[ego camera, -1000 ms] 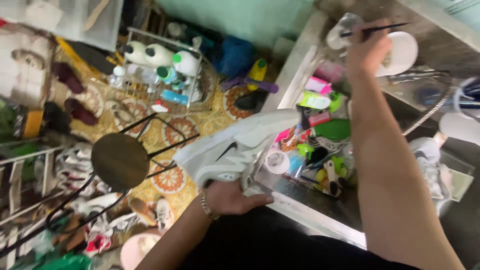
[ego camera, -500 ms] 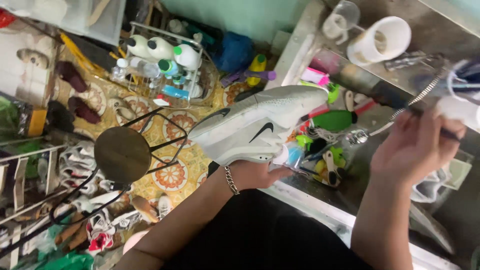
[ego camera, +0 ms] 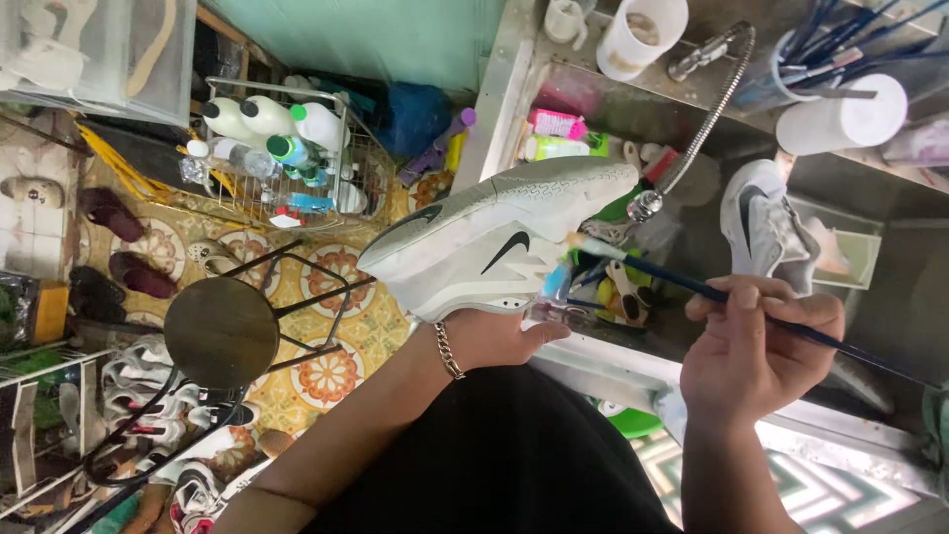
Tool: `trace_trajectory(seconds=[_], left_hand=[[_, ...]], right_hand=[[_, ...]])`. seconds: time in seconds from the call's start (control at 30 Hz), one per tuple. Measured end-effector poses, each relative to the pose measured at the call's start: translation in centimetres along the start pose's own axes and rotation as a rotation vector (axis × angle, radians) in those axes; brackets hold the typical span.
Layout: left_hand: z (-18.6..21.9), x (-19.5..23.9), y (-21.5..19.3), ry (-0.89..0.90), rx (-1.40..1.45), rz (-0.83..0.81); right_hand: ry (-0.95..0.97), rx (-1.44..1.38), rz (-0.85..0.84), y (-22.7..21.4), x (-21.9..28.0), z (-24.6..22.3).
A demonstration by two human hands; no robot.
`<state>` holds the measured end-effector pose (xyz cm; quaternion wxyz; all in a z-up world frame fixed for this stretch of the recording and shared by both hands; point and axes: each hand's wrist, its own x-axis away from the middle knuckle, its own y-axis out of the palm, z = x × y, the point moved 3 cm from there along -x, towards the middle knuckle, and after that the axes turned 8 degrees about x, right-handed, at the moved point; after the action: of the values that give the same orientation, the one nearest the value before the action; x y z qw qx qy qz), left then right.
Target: Applying white dye or paint to a sneaker using a brush at a workstation
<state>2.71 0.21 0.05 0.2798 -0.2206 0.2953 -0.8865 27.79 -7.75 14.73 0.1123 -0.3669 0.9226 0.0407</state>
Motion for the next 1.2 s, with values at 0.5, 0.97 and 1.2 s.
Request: trace_trajectory(seconds=[0.5, 0.97, 1.2], left_hand=[[1.3, 0.8, 5.4, 0.11, -0.172, 0.076], [-2.5, 2.3, 11.0, 0.524, -0.506, 0.117], [-0.1, 1.9, 6.0, -0.002, -0.303, 0.171]], right_hand=[[-0.187, 0.121, -0.252, 2.5, 4.2, -6.5], [-0.45, 0.183, -0.394, 1.7, 8.5, -7.2], [-0.466, 0.266, -0.26, 0.8, 7.0, -6.7]])
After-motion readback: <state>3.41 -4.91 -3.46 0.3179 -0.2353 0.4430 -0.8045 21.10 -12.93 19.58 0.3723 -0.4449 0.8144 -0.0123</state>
